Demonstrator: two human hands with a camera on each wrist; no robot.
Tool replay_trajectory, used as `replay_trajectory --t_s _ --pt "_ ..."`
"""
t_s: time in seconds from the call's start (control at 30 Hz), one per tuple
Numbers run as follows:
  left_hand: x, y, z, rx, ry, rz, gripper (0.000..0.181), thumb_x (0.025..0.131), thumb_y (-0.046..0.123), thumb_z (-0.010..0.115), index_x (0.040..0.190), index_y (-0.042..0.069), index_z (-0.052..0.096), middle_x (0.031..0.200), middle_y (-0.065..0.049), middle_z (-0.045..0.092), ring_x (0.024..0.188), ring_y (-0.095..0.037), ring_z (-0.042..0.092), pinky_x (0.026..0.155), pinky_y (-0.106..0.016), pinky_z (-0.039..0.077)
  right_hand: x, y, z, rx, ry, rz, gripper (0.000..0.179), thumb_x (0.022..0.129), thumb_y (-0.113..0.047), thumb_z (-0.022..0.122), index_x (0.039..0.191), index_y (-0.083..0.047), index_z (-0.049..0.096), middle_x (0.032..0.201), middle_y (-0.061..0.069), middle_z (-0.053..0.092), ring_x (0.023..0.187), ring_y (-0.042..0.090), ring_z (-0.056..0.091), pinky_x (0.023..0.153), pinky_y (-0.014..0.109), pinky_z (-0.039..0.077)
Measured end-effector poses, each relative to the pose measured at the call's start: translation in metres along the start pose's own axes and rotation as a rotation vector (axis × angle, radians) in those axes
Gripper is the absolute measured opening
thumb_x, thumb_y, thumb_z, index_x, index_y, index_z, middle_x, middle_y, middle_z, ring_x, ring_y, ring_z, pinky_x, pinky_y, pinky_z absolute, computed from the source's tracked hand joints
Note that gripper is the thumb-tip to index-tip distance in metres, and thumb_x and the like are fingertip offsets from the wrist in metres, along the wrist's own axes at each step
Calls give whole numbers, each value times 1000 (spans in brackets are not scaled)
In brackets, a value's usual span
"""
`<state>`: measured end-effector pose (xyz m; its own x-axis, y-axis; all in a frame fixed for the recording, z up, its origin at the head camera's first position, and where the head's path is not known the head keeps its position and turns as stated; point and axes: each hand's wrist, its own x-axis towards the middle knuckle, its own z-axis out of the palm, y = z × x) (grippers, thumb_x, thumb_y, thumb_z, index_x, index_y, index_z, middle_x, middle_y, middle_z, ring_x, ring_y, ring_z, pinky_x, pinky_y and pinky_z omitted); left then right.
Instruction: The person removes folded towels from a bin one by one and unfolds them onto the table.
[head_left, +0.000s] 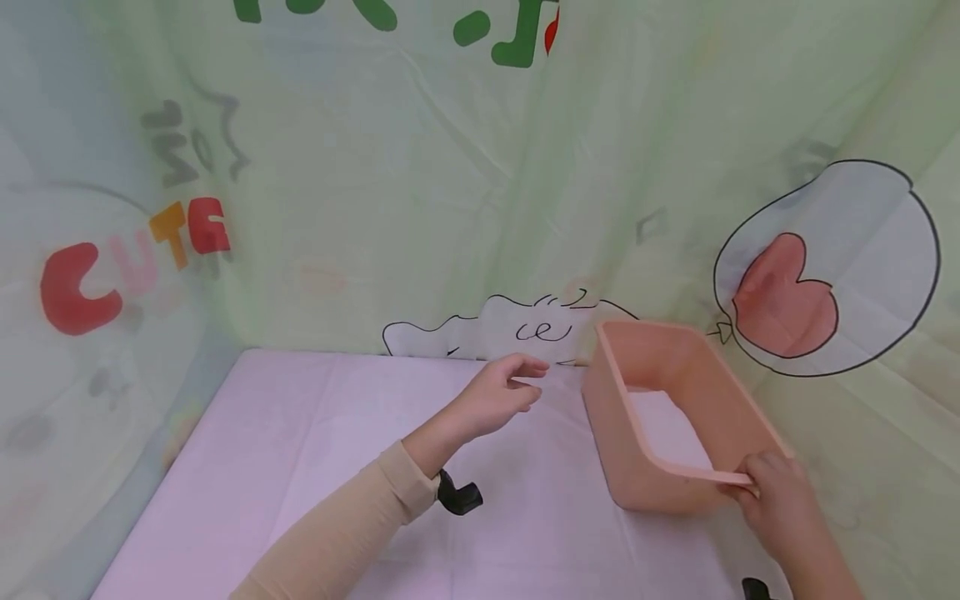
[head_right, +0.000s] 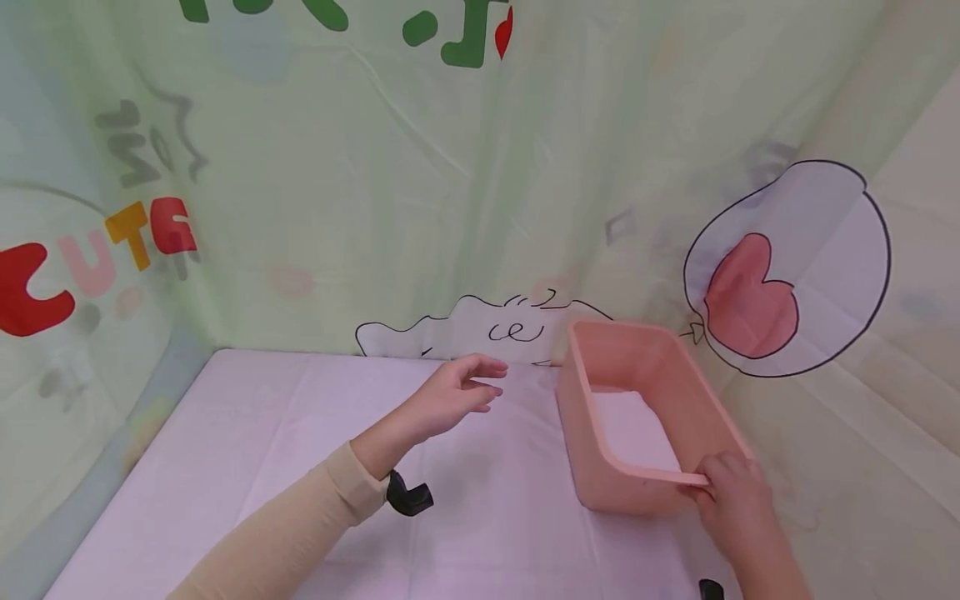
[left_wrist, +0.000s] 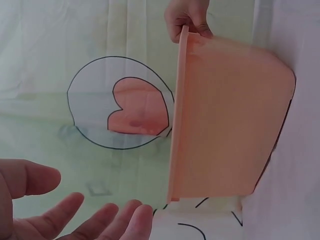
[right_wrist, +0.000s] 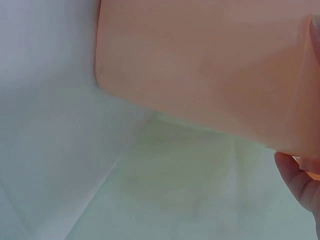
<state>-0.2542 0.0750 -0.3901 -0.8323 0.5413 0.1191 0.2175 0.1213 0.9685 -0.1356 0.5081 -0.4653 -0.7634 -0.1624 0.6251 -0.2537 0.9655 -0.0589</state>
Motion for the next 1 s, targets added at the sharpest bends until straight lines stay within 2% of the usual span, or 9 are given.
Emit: replay_trajectory --t_s 0.07,0.1,0.2,0.23,0.3,0.33,0.53,0.73,1.0 --pt "1 1 1 -7 -4 1 39 105 13 61 144 13 64 148 -7 67 130 -26 70 99 -33 62 -1 -6 -1 -6 -6 15 44 59 -14 99 71 -17 57 73 -4 53 75 16 41 74 29 27" --pt "2 2 2 -12 -5 2 39 105 13 61 144 13 64 147 -8 68 130 -25 70 98 -33 63 -2 -8 -1 -5 -6 18 43 60 -14 99 71 -17 57 73 -4 53 75 16 41 73 28 27" --pt "4 5 4 -14 -12 2 40 104 13 61 144 13 64 146 -7 69 126 -22 71 97 -32 63 -3 -12 -1 13 17 -22 41 86 -49 78 70 -17 57 73 -3 53 72 19 43 74 30 28" --pt "5 6 4 -17 -14 3 40 104 13 61 144 13 65 145 -7 69 125 -22 72 96 -32 63 -4 -13 -1 20 31 -42 48 90 -59 66 70 -17 57 73 -3 53 71 20 44 74 31 29" --pt "6 9 6 -17 -22 3 40 104 13 61 144 13 64 145 -7 69 122 -20 72 96 -32 63 -5 -15 -1 43 63 -80 63 91 -74 41 69 -17 57 71 -4 52 69 20 45 74 32 30" --pt "7 10 7 -16 -27 2 40 104 13 61 144 13 64 145 -7 69 122 -20 72 96 -32 63 -5 -16 -1 51 77 -94 66 93 -77 39 69 -18 56 71 -5 52 67 19 45 75 31 29" --pt "15 10 11 -29 -59 7 41 105 17 63 145 16 63 145 -6 69 121 -16 71 93 -31 64 -8 -29 3 106 132 -151 68 98 -79 41 69 -20 56 71 -8 51 69 15 46 75 29 30" --pt "21 15 15 -87 -91 -2 42 105 19 66 146 14 63 146 -11 68 119 -14 71 91 -32 65 -14 -47 1 132 109 -149 66 101 -78 38 71 -22 57 74 -11 49 73 9 42 75 27 29" --pt "31 24 21 -147 -118 -18 37 104 21 70 141 18 66 135 2 72 118 -13 72 95 -37 65 -21 -66 -2 159 120 -147 64 100 -78 41 71 -22 56 77 -12 52 77 5 39 76 20 27"
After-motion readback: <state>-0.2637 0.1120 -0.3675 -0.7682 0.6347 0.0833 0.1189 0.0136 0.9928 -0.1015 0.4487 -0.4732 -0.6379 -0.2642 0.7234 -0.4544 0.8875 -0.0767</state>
